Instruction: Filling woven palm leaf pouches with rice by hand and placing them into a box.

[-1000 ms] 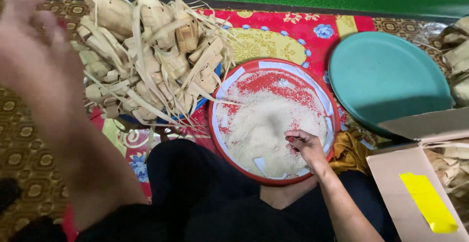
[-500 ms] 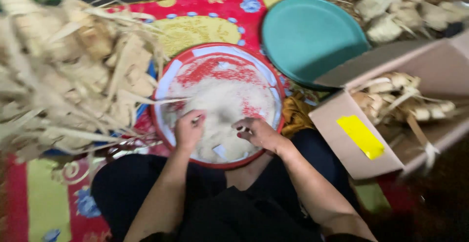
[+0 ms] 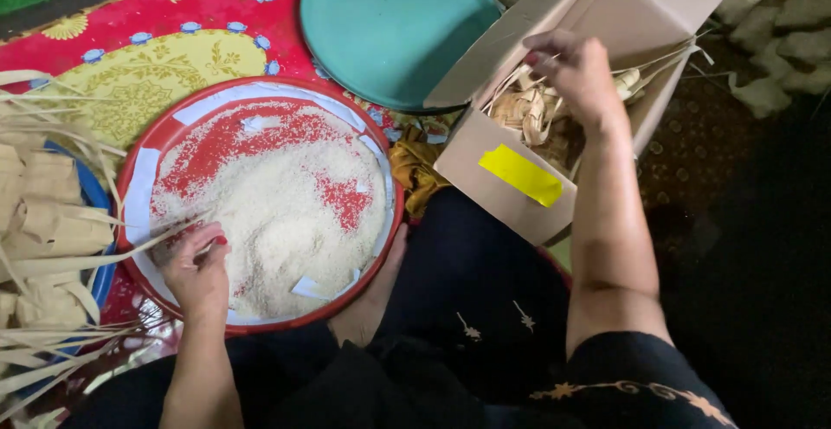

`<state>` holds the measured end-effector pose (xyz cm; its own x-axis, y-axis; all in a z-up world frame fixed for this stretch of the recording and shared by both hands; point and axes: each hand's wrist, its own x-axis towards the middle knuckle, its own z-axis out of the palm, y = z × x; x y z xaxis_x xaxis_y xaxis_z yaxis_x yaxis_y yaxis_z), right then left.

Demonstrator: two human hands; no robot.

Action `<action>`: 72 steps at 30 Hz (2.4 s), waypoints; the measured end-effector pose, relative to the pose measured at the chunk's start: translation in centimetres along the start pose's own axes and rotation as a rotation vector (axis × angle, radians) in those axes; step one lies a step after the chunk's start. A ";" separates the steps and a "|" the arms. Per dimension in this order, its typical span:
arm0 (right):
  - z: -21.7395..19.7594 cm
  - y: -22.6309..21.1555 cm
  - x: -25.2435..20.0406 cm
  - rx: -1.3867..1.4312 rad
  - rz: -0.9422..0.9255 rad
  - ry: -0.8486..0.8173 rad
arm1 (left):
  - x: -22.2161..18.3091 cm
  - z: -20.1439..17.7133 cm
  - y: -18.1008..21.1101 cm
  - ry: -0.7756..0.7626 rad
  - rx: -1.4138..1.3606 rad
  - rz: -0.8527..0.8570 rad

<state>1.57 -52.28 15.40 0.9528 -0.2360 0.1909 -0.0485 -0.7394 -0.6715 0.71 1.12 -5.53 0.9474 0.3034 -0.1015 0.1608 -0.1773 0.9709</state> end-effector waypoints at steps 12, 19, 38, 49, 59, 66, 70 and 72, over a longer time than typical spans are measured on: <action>2.7 25.5 9.7 -0.217 0.346 0.395 | 0.6 1.8 -2.1 -0.028 0.206 0.092; 2.1 20.9 9.8 -0.041 0.380 0.136 | 1.1 2.7 -2.3 -0.039 0.100 0.077; 8.3 23.6 9.8 -0.708 0.411 -0.229 | 0.0 2.6 -1.8 -0.012 0.155 0.037; 0.3 24.5 8.5 -0.332 0.528 0.666 | 0.3 1.8 -1.3 -0.064 0.134 0.068; 6.2 -7.6 -1.2 0.803 -0.238 0.438 | 0.1 1.2 1.4 -0.089 -0.099 0.051; 30.7 -11.3 -10.4 1.045 0.068 -0.494 | -2.7 -1.3 5.3 -0.184 -0.652 -0.379; 30.3 -14.0 -12.1 0.943 -0.368 -0.464 | -4.7 -3.5 6.7 -0.394 -0.652 -0.385; 31.1 -12.8 -12.2 1.053 -0.252 -0.488 | -4.8 -3.2 6.2 -0.412 -0.577 -0.399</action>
<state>-0.08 -20.29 -0.59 0.9248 0.2756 0.2622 0.2098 0.2055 -0.9559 -3.74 1.51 1.65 0.8930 -0.1465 -0.4256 0.4460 0.4162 0.7924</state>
